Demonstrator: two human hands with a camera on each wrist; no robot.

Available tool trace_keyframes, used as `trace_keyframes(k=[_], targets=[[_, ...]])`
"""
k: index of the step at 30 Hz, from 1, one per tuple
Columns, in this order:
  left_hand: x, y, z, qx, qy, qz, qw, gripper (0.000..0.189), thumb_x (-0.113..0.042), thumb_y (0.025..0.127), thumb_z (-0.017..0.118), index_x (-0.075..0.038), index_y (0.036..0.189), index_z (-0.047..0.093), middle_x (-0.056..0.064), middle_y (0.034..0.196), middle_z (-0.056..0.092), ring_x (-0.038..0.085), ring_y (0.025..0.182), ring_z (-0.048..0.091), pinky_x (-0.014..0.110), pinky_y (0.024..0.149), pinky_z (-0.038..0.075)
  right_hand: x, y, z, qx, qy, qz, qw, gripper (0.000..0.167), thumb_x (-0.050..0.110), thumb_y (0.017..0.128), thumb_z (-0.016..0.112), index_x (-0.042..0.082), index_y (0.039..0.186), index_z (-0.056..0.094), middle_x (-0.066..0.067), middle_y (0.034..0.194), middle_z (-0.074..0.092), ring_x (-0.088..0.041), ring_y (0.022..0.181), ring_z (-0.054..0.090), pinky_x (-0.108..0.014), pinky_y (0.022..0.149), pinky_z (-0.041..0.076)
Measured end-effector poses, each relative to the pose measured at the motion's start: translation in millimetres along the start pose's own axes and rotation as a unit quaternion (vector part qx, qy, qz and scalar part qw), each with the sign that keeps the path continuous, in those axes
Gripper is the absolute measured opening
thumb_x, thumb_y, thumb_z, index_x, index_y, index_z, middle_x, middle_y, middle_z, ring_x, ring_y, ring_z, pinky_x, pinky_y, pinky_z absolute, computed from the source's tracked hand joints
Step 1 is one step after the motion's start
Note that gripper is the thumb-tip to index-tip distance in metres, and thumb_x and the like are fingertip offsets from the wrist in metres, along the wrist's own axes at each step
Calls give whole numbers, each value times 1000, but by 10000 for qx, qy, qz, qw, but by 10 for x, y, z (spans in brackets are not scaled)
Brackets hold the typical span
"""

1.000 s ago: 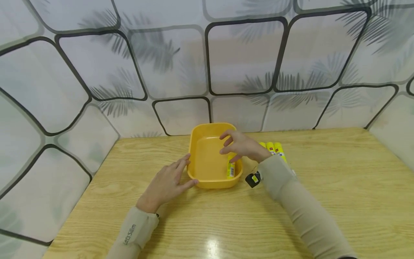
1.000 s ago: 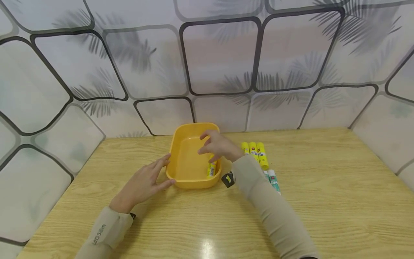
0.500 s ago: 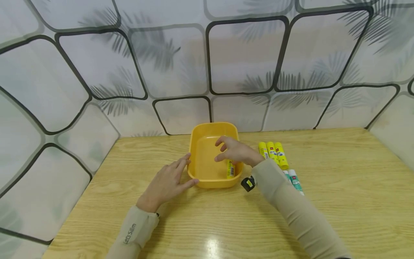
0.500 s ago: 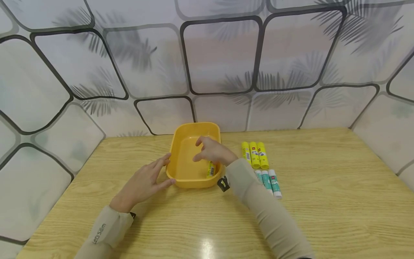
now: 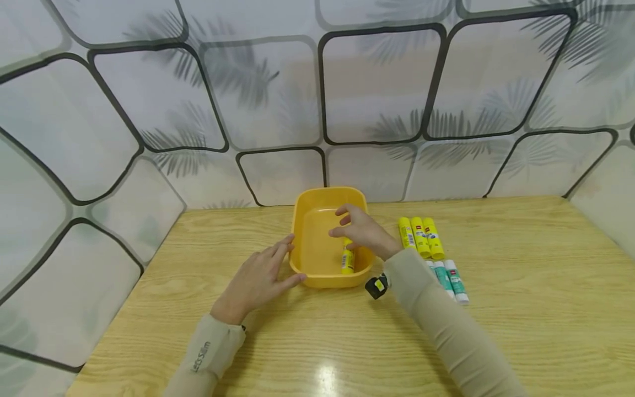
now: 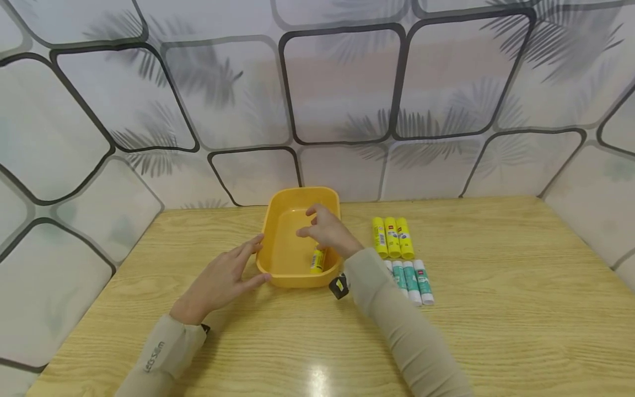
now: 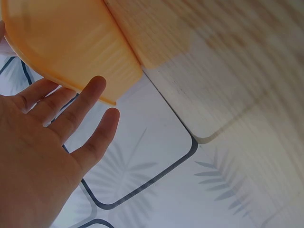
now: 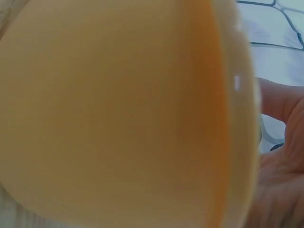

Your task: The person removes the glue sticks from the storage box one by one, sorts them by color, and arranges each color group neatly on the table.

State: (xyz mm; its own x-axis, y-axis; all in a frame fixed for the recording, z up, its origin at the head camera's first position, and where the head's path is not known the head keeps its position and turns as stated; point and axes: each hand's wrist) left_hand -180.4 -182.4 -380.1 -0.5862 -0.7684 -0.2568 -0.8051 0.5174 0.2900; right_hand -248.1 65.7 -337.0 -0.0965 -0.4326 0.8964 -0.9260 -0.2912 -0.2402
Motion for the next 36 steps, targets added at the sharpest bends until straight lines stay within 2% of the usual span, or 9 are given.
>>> trace_keyframes(k=[4, 10, 14, 21, 26, 31, 36], targets=[[3, 4, 1, -15, -5, 27, 10000, 84, -47, 96, 67, 7, 152, 37, 20, 131, 64, 39, 105, 66, 58, 97, 49, -23, 14, 27, 19, 140, -89, 9999, 54, 11, 99, 66, 0, 146, 41, -25, 140, 44, -40, 121, 54, -48, 94, 54], [6, 16, -6, 1, 9, 40, 10000, 85, -47, 96, 67, 7, 153, 36, 20, 133, 63, 39, 105, 67, 58, 99, 48, 26, -37, -8, -282, -631, -244, 9973, 53, 19, 99, 66, 3, 144, 44, -23, 141, 48, -39, 123, 52, -51, 102, 46], [-1, 19, -16, 0, 3, 30, 10000, 84, -47, 96, 68, 7, 153, 36, 20, 133, 63, 39, 105, 67, 58, 98, 48, 53, -53, -15, -179, -885, -258, 9956, 55, 22, 99, 66, 3, 145, 43, -25, 142, 47, -40, 126, 50, -52, 105, 43], [-15, 18, -6, 99, -25, -68, 9999, 84, -46, 96, 68, 7, 153, 36, 21, 134, 63, 40, 109, 65, 58, 100, 47, 16, -31, -6, -12, -28, -53, 10000, 54, 19, 101, 64, 2, 147, 41, -24, 145, 44, -41, 126, 50, -53, 100, 48], [-18, 20, -7, 134, -23, -93, 9999, 84, -46, 96, 68, 6, 153, 36, 21, 134, 62, 39, 108, 66, 57, 99, 48, -58, 42, 35, -81, 311, 215, 9993, 54, 19, 102, 63, 1, 146, 38, -25, 145, 41, -40, 129, 48, -53, 99, 50], [-22, 18, -13, 90, -21, -83, 9999, 84, -46, 95, 68, 6, 153, 36, 20, 134, 63, 39, 110, 65, 58, 99, 47, -116, 124, 139, -97, 720, 503, 9961, 56, 19, 101, 64, 0, 145, 36, -25, 145, 40, -41, 129, 47, -51, 94, 54], [-23, 16, -15, 86, -30, -82, 9999, 84, -46, 95, 68, 6, 153, 36, 19, 134, 63, 39, 110, 65, 58, 99, 48, -129, 135, 240, 142, 1312, 637, 9892, 61, 21, 101, 64, -1, 148, 32, -24, 150, 36, -43, 133, 45, -48, 89, 57]])
Point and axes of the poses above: each hand's wrist, its own y-axis towards the middle knuckle, its own z-axis out of the palm, x = y × z
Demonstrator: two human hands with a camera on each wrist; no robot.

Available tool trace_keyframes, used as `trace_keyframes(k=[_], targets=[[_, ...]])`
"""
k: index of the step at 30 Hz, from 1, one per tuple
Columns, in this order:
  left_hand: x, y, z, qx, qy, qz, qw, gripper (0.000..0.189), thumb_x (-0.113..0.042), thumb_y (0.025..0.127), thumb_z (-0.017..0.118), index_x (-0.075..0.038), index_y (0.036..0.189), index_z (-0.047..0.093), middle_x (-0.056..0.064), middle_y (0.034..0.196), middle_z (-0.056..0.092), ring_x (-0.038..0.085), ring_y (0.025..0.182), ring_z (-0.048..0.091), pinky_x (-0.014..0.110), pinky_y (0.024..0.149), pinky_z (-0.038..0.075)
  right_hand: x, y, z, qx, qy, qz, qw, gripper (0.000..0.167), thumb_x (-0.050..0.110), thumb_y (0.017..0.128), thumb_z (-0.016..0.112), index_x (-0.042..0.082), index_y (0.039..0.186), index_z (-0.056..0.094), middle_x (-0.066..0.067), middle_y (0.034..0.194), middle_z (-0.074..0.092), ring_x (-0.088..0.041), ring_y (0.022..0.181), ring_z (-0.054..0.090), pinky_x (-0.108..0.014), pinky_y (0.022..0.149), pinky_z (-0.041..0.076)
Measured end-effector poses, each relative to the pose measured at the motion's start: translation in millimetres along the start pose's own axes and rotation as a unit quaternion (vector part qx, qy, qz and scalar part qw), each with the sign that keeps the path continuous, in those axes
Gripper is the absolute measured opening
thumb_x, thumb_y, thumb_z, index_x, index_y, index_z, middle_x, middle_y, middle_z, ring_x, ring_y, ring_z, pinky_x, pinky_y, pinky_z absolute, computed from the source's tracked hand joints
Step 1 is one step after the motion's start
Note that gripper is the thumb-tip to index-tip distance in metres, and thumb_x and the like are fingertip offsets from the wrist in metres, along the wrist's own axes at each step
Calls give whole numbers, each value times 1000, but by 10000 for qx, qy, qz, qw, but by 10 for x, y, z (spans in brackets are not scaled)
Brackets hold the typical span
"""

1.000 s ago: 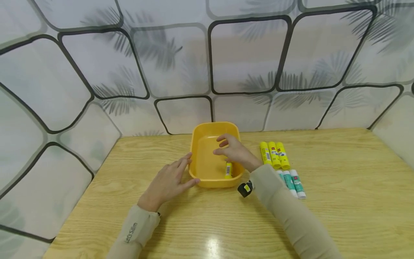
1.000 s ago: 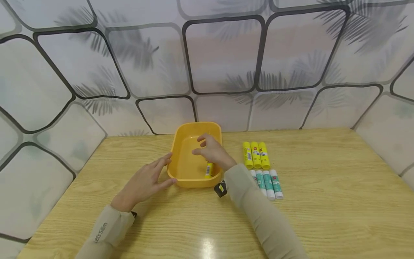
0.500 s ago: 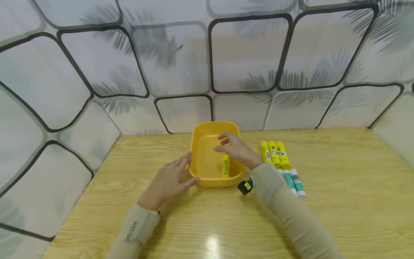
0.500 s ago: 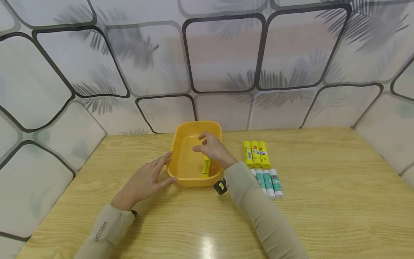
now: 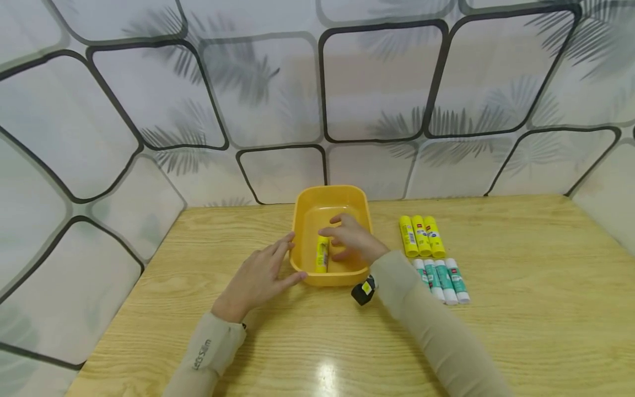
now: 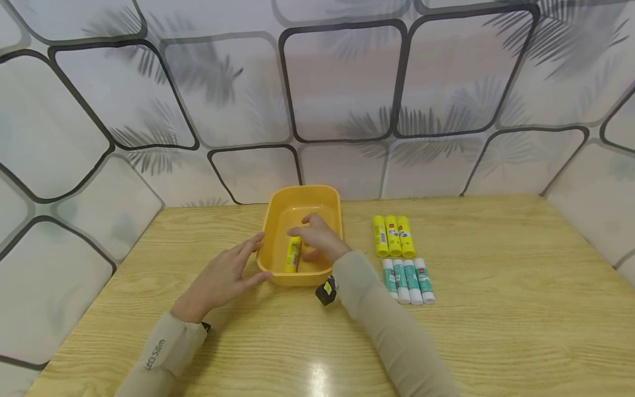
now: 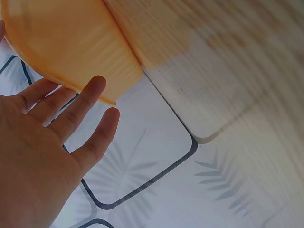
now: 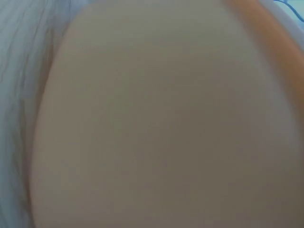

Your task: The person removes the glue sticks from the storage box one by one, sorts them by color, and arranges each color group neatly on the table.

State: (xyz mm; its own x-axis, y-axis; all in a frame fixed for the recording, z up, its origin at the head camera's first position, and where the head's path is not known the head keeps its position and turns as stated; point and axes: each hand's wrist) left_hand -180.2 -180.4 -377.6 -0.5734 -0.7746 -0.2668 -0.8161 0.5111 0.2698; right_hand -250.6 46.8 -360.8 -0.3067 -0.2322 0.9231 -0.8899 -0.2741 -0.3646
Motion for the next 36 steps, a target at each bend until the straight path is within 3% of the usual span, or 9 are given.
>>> trace_keyframes(k=[6, 11, 21, 26, 30, 36], targets=[[1, -2, -2, 32, 66, 12, 10000, 84, -47, 96, 67, 6, 154, 36, 20, 136, 61, 38, 108, 66, 58, 99, 48, -19, -8, 99, 294, 369, 181, 9987, 62, 26, 102, 64, 2, 149, 32, -23, 152, 36, -42, 134, 45, -45, 80, 60], [0, 13, -2, 11, 78, 37, 10000, 78, -47, 96, 67, 4, 149, 43, 20, 147, 52, 36, 99, 68, 59, 97, 49, -30, -9, 166, 505, 575, 193, 9969, 64, 25, 101, 64, 2, 151, 31, -23, 150, 37, -42, 132, 46, -46, 79, 60], [9, -3, 12, 2, 74, 24, 10000, 84, -45, 96, 68, 6, 153, 35, 20, 134, 62, 34, 99, 67, 55, 96, 50, -26, 38, 268, 645, 1045, 233, 9922, 63, 20, 103, 60, -2, 152, 27, -30, 140, 43, -43, 125, 52, -53, 92, 54], [25, -16, 7, -18, 58, 14, 10000, 83, -46, 96, 68, 6, 153, 37, 20, 137, 60, 36, 102, 67, 57, 97, 49, -21, 42, 275, 891, 731, 139, 9932, 64, 13, 100, 63, 1, 154, 29, -29, 137, 50, -41, 121, 58, -49, 89, 57], [23, -18, 7, -23, 71, 69, 9999, 83, -47, 96, 68, 6, 152, 38, 21, 138, 59, 36, 99, 68, 57, 96, 50, -23, 30, 267, 1169, 228, -88, 9928, 68, 1, 95, 64, 5, 155, 33, -26, 133, 54, -35, 107, 65, -42, 83, 58], [6, -9, 2, 33, -21, -28, 10000, 84, -47, 96, 68, 5, 154, 36, 20, 138, 59, 38, 107, 66, 59, 98, 48, -23, 30, 221, 1017, 91, -313, 9943, 68, -7, 92, 64, 8, 153, 38, -25, 133, 50, -33, 103, 64, -43, 81, 59]])
Point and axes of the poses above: each hand's wrist, its own y-axis towards the middle knuckle, its own z-axis out of the palm, x = y × z
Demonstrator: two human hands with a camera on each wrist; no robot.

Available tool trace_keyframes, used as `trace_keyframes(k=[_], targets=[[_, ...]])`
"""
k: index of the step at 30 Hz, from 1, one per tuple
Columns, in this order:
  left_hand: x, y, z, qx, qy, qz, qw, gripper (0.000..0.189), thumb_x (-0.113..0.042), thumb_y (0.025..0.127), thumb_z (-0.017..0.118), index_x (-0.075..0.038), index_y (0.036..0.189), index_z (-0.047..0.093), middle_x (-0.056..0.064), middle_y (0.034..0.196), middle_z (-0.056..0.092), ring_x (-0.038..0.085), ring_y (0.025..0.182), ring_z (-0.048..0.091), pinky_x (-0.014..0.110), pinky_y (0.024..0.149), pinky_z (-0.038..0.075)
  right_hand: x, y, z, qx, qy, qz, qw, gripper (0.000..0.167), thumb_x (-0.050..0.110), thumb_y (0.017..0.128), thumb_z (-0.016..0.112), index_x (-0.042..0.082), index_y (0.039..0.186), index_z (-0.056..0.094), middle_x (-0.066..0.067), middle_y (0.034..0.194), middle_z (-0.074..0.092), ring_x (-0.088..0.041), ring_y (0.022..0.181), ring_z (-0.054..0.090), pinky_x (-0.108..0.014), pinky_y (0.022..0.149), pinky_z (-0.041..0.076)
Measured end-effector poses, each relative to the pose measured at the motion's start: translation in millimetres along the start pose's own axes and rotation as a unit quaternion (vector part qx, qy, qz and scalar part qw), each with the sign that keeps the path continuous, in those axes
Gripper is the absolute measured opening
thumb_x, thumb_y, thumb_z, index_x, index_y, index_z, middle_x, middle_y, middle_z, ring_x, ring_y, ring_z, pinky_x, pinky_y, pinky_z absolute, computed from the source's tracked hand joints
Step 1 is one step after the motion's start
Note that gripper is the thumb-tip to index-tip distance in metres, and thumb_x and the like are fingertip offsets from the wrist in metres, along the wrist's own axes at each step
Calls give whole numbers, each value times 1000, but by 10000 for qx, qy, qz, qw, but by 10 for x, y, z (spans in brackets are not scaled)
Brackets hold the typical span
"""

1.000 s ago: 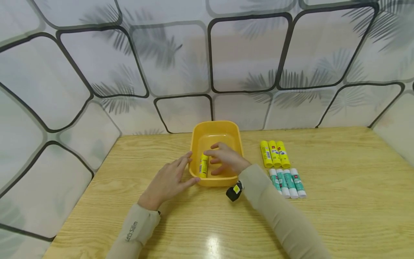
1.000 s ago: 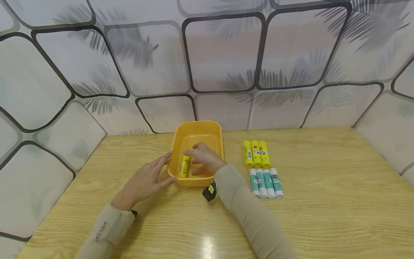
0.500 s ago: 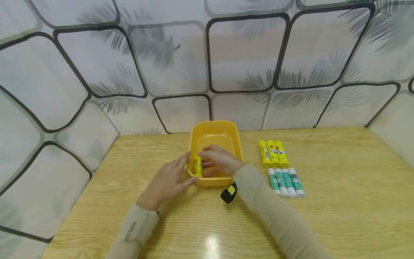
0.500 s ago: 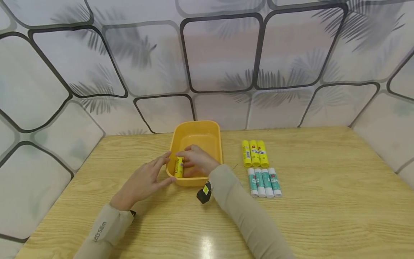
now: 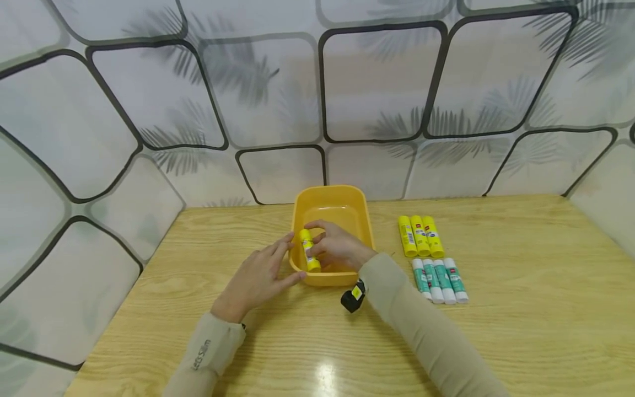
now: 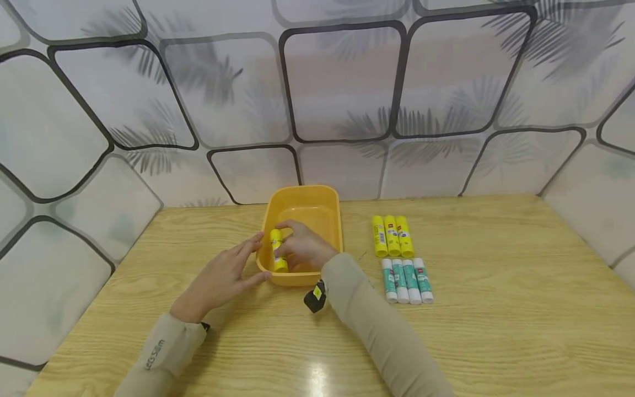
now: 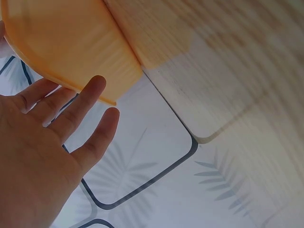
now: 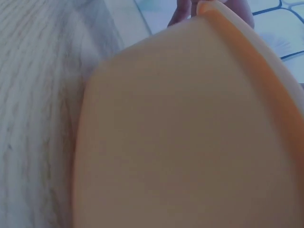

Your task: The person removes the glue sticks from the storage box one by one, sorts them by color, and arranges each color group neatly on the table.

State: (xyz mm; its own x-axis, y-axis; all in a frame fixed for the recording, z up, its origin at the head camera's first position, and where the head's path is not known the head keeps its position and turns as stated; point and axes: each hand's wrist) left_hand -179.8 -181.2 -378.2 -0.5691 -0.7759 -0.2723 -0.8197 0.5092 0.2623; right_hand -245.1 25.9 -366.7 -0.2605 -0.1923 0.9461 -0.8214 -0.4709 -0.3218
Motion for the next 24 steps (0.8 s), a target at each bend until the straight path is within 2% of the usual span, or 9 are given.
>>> trace_keyframes(k=[16, 24], targets=[[-8, -1, 14, -47, -53, -18, 10000, 85, -46, 95, 69, 5, 154, 35, 20, 136, 61, 41, 115, 62, 60, 99, 47, 162, -124, -323, -382, -20, -186, 9991, 69, -7, 93, 64, 11, 154, 37, -24, 132, 46, -33, 108, 58, -47, 88, 57], [-7, 3, 3, -1, -112, -60, 9999, 86, -46, 95, 69, 5, 154, 34, 20, 137, 61, 41, 115, 63, 60, 100, 46, 212, -215, -476, -634, -315, -173, 9973, 72, -4, 92, 67, 12, 155, 34, -23, 138, 44, -34, 113, 58, -44, 88, 57]])
Point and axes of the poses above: each hand's wrist, its own y-axis towards the middle knuckle, its own z-axis out of the palm, x = y × z
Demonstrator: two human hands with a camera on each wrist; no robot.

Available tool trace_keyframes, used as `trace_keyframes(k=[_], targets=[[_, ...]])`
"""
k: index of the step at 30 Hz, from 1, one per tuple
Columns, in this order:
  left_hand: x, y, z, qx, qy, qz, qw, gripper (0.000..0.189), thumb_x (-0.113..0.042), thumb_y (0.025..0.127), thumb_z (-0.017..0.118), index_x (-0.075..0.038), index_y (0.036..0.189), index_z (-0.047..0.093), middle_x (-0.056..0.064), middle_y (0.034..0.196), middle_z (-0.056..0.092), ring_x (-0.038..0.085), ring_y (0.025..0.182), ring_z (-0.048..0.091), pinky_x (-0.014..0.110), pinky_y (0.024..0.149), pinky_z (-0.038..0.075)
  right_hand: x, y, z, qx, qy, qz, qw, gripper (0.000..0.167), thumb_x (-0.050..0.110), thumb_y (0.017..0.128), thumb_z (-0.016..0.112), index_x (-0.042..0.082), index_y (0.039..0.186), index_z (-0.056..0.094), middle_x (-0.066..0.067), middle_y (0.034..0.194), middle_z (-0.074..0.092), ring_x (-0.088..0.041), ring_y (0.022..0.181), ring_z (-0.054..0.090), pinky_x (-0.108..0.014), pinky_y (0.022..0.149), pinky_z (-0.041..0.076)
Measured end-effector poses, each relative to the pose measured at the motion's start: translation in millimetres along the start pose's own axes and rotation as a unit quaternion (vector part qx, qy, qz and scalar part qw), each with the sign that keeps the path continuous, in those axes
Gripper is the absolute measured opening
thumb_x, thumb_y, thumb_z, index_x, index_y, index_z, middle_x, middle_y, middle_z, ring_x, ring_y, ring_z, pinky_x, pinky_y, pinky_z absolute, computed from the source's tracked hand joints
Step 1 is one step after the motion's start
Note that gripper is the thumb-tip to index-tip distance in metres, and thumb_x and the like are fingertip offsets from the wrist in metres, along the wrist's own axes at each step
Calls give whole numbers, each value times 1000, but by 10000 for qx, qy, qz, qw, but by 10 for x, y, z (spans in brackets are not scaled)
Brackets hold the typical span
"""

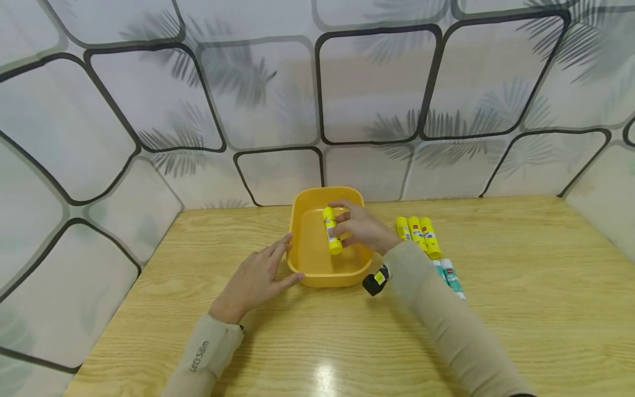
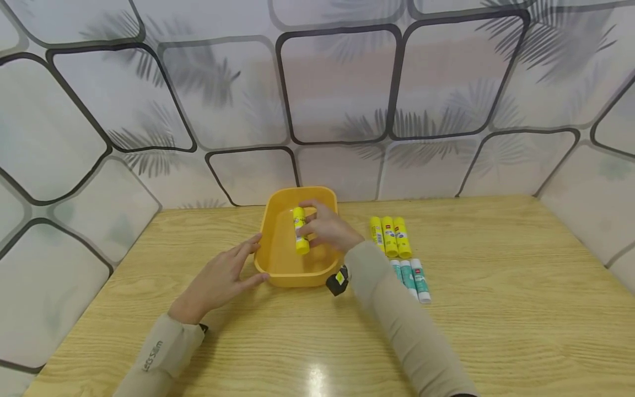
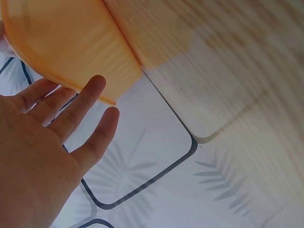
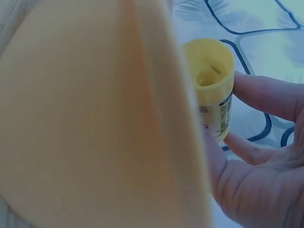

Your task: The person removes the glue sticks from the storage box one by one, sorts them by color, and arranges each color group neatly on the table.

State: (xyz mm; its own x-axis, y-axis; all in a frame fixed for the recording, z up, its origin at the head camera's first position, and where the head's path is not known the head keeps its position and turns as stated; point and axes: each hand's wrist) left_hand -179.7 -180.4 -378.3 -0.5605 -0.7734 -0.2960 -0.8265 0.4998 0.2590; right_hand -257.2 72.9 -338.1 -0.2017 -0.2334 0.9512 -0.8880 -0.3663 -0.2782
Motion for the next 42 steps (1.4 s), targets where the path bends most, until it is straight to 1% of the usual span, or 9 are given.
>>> trace_keyframes(k=[4, 7, 12, 21, 28, 35, 38, 42], targets=[[7, -4, 1, 24, -8, -22, 10000, 86, -47, 95, 68, 5, 155, 33, 20, 137, 61, 41, 117, 61, 60, 102, 45, 0, -23, -75, -79, 28, -87, 9999, 74, -4, 92, 66, 8, 156, 31, -23, 140, 43, -33, 112, 58, -42, 87, 57], [7, -5, 0, 39, 16, -28, 10000, 86, -47, 95, 68, 4, 155, 33, 19, 137, 61, 41, 116, 62, 60, 101, 45, -11, -41, -130, -121, 1, -120, 9999, 75, -3, 93, 66, 7, 156, 28, -23, 142, 41, -32, 112, 57, -40, 86, 57], [11, -4, 12, 25, 58, -23, 10000, 85, -48, 96, 67, 4, 155, 34, 19, 136, 62, 40, 115, 63, 60, 101, 45, -43, -45, -214, -146, -29, -117, 9998, 76, -2, 93, 66, 4, 157, 25, -24, 146, 40, -34, 117, 55, -43, 90, 55], [9, -4, 12, -44, 41, 116, 9999, 87, -49, 96, 67, 7, 154, 34, 21, 135, 62, 41, 108, 65, 60, 100, 46, -53, -103, -394, -185, -168, -212, 9995, 77, 0, 94, 65, 3, 158, 22, -25, 151, 35, -37, 122, 53, -43, 93, 54], [18, -2, 14, -61, 110, 140, 9998, 87, -50, 96, 65, 7, 154, 34, 21, 136, 61, 40, 108, 65, 59, 100, 46, -78, -146, -540, -183, -37, -383, 9991, 77, -4, 94, 63, 0, 158, 20, -28, 151, 35, -38, 122, 52, -43, 93, 54], [24, -1, 20, -108, 107, 192, 9997, 85, -51, 98, 63, 8, 153, 35, 22, 135, 62, 42, 114, 62, 58, 101, 46, -101, -212, -682, -192, -75, -448, 9988, 78, -3, 95, 63, 0, 159, 18, -28, 152, 35, -39, 123, 52, -42, 91, 55], [29, -3, 24, -112, 97, 206, 9997, 84, -51, 98, 63, 8, 153, 35, 22, 135, 62, 41, 114, 62, 58, 101, 46, -117, -244, -759, -270, -171, -428, 9986, 78, -2, 95, 64, 1, 159, 18, -28, 152, 36, -37, 120, 53, -38, 87, 56], [30, -2, 22, -133, 80, 234, 9996, 84, -51, 99, 62, 8, 153, 35, 22, 134, 62, 40, 111, 63, 57, 100, 47, -134, -294, -854, -346, -296, -507, 9977, 78, -1, 95, 64, 0, 159, 18, -29, 151, 35, -32, 111, 56, -34, 79, 56]])
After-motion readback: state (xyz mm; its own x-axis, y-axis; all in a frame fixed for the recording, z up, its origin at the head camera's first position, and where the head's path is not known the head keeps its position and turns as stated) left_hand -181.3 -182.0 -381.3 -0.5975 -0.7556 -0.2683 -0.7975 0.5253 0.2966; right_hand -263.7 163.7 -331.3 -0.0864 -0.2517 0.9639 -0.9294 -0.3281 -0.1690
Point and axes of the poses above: each hand's wrist, its own y-axis towards the middle knuckle, its own z-axis out of the palm, x = y × z
